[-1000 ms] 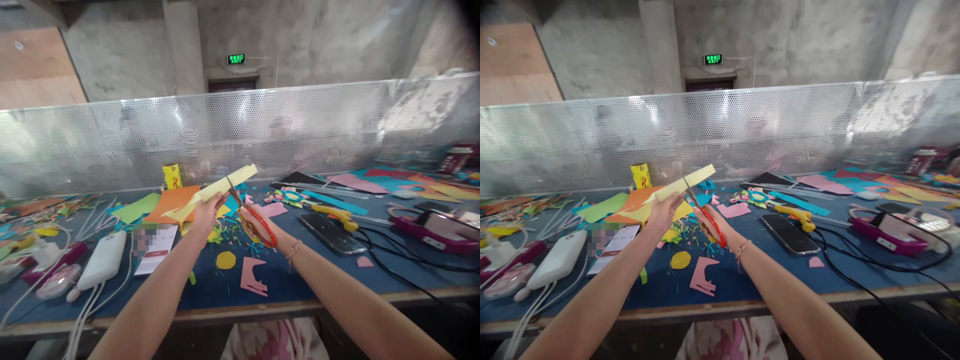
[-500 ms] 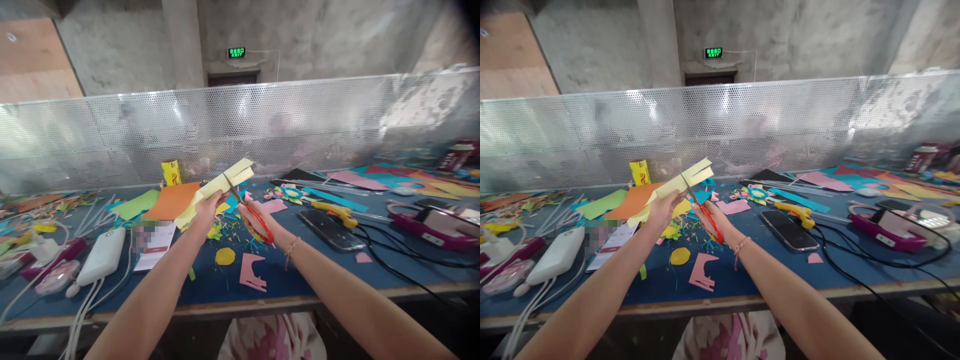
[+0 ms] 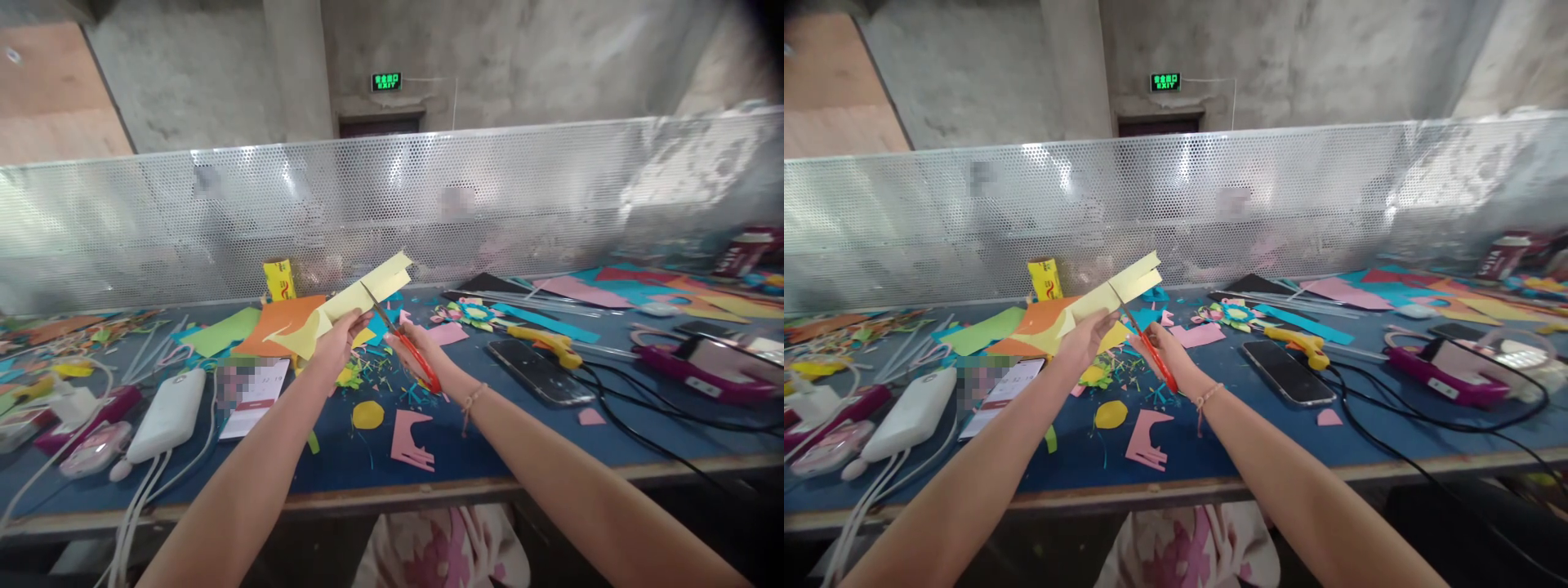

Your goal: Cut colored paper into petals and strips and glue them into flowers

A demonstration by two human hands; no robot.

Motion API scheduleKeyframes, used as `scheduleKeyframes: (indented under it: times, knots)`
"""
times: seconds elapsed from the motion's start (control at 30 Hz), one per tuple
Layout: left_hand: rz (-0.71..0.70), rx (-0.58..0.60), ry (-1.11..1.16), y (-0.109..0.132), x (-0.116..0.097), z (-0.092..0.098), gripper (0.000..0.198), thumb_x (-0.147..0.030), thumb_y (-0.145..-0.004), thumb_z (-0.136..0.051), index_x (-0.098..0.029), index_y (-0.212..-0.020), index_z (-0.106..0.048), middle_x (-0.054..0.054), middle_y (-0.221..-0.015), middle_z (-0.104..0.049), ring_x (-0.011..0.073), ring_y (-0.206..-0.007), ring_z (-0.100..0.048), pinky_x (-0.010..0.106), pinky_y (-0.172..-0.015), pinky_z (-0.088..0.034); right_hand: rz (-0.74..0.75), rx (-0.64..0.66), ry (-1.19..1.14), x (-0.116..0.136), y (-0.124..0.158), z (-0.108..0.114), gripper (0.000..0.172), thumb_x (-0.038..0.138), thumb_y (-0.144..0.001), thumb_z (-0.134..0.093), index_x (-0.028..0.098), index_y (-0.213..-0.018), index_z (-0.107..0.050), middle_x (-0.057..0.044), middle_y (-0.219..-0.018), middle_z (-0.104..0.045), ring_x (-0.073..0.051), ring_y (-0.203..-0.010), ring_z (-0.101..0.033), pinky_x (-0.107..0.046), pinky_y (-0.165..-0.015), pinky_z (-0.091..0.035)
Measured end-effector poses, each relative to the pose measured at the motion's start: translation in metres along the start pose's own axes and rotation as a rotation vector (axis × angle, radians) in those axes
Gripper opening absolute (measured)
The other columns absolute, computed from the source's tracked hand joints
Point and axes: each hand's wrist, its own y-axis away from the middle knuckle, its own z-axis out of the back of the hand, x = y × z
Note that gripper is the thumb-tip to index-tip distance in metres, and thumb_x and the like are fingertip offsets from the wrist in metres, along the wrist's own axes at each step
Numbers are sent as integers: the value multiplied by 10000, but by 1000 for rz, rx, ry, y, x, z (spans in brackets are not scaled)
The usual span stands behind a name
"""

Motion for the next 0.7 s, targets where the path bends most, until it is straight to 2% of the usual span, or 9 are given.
scheduleKeyframes:
  times: [0.1, 0.23, 0.43, 0.7]
  knots:
    - [8, -9, -9, 1, -2, -1, 41, -77, -650, -630, -109, -627, -620, 30, -623, -666, 138, -685, -663, 295, -842, -492, 8, -19, 46, 4, 4, 0, 438, 605, -709, -539, 219, -733, -335, 86, -477, -355, -43, -321, -305, -194, -289, -256]
    - [16, -16, -9, 2, -2, -1, 63, -65, -665, -605, -109, -625, -625, 29, -614, -664, 132, -671, -660, 285, -831, -494, -34, 47, -44, 6, 9, -2, 455, 656, -736, -459, 216, -731, -346, 76, -501, -375, -42, -324, -323, -187, -292, -276]
    - [26, 28, -7, 2, 2, 0, 36, -79, -652, -612, -104, -633, -629, 35, -628, -672, 127, -650, -655, 278, -820, -493, -6, 65, -75, 10, 12, -4, 508, 704, -735, -399, 207, -661, -324, 73, -486, -362, -33, -309, -311, -174, -276, -260]
    - [36, 34, -36, 1, 3, 1, 21, -91, -637, -618, -104, -647, -631, 47, -642, -679, 142, -681, -660, 285, -854, -474, -112, 7, 19, 15, 13, -5, 462, 676, -759, -399, 218, -728, -346, 79, -459, -362, -44, -276, -306, -181, -262, -263]
